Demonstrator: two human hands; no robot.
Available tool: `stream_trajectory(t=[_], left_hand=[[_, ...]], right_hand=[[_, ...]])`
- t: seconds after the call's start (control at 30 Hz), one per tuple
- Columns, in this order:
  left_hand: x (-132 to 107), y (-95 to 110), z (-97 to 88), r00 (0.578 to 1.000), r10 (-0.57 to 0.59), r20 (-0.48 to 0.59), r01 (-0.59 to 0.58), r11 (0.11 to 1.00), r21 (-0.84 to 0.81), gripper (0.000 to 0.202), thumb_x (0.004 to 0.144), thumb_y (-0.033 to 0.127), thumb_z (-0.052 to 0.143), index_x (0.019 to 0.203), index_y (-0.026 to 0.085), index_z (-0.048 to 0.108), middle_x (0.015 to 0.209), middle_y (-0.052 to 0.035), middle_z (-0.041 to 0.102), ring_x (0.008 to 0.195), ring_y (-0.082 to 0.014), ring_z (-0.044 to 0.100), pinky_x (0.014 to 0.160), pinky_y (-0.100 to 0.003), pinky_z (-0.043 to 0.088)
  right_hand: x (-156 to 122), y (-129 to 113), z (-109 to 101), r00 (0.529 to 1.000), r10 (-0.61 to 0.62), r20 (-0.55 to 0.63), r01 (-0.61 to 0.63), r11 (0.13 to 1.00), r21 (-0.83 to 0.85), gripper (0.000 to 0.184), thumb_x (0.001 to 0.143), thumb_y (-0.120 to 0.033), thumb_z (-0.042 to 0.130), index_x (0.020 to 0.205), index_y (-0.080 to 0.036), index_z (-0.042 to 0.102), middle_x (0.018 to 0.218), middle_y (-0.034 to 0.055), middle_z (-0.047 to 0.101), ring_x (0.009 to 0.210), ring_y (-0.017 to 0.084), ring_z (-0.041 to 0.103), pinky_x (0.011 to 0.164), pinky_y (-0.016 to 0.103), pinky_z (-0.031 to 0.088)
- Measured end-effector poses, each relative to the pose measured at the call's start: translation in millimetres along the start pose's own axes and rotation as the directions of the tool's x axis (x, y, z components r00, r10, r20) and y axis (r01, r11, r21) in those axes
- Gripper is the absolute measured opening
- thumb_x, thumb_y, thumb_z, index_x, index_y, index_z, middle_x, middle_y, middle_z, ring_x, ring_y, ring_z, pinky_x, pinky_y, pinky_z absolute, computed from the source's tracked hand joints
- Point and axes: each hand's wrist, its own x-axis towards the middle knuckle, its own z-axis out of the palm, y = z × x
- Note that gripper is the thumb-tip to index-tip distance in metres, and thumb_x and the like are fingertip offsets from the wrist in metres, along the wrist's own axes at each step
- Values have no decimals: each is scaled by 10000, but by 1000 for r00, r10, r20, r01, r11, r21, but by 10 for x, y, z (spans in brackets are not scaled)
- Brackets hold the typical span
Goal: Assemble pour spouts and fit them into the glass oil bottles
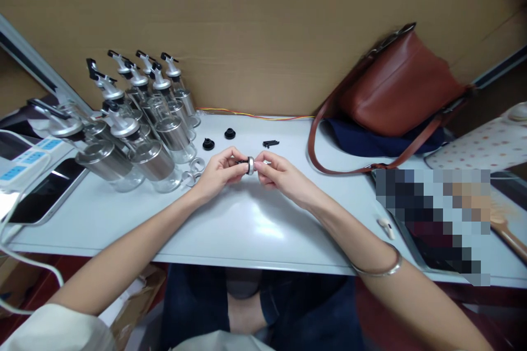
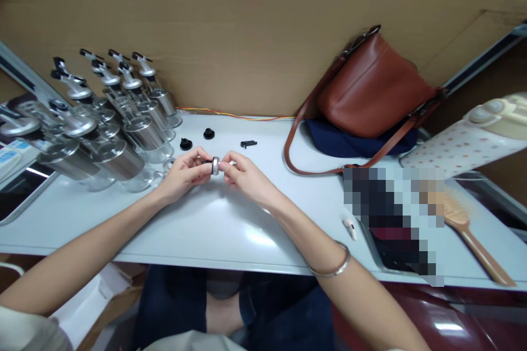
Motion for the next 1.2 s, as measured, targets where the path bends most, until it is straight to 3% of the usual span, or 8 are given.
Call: stream_trajectory(t=[0.1,0.23,0.4,0.47,0.63,0.83,0.97,1.2], left_hand=[[-10,8,2,1000,-28,-1,28,996,-82,293,666,307,769,736,157,528,526,68,477,432,-33,346,428,-168,213],[-23,41,9,988,-146,47,153,961,-231,288,667,270,762,717,159,500,462,85,426,391,-20,297,418,-151,181],[-39,46,8,972,-218,85,233,918,-322,276,689,243,727,695,157,464,454,94,404,351,7,233,427,-147,232],[-44,35,18,970,-229,81,243,913,-328,275,710,242,708,691,160,446,451,107,363,349,9,220,433,-148,244],[-44,-1,76,982,-184,41,188,942,-277,329,739,286,719,739,183,406,483,119,339,401,-13,281,487,-146,277],[-74,-42,86,993,118,15,-119,972,204,260,795,331,648,780,197,425,625,63,451,528,-72,378,523,-189,300],[-135,-67,68,945,292,147,-317,704,636,75,857,235,522,829,196,464,712,24,521,572,-94,421,567,-213,345],[-130,-142,42,815,485,317,-530,404,746,98,839,175,457,771,215,399,644,45,465,490,-84,356,501,-205,323]], right_hand=[[-15,9,8,984,-175,-31,156,937,-313,176,911,-352,428,804,-213,436,613,-57,428,531,99,356,537,232,286],[-46,-16,5,936,-350,29,285,707,-647,144,952,-273,382,831,-217,434,653,-37,471,537,112,368,573,242,299],[-39,22,-25,797,-551,248,472,310,-825,219,985,-183,319,836,-198,478,728,15,568,635,139,465,691,274,315],[-27,39,-29,782,-559,274,481,265,-836,225,984,-167,317,853,-193,499,753,24,587,663,142,486,714,277,311],[-4,23,-4,934,-356,5,255,658,-708,197,958,-269,384,815,-206,503,659,-27,521,575,123,424,643,243,316],[51,6,-42,985,-140,-98,106,951,-290,256,890,-338,445,676,-199,461,574,-50,392,557,110,341,560,233,258],[84,7,-90,997,80,-2,-80,997,4,310,865,-306,461,584,-195,392,488,-77,306,464,80,232,477,224,190],[20,-52,-28,974,205,101,-215,971,103,308,869,-318,454,589,-198,406,431,-94,254,407,63,152,400,204,163]])
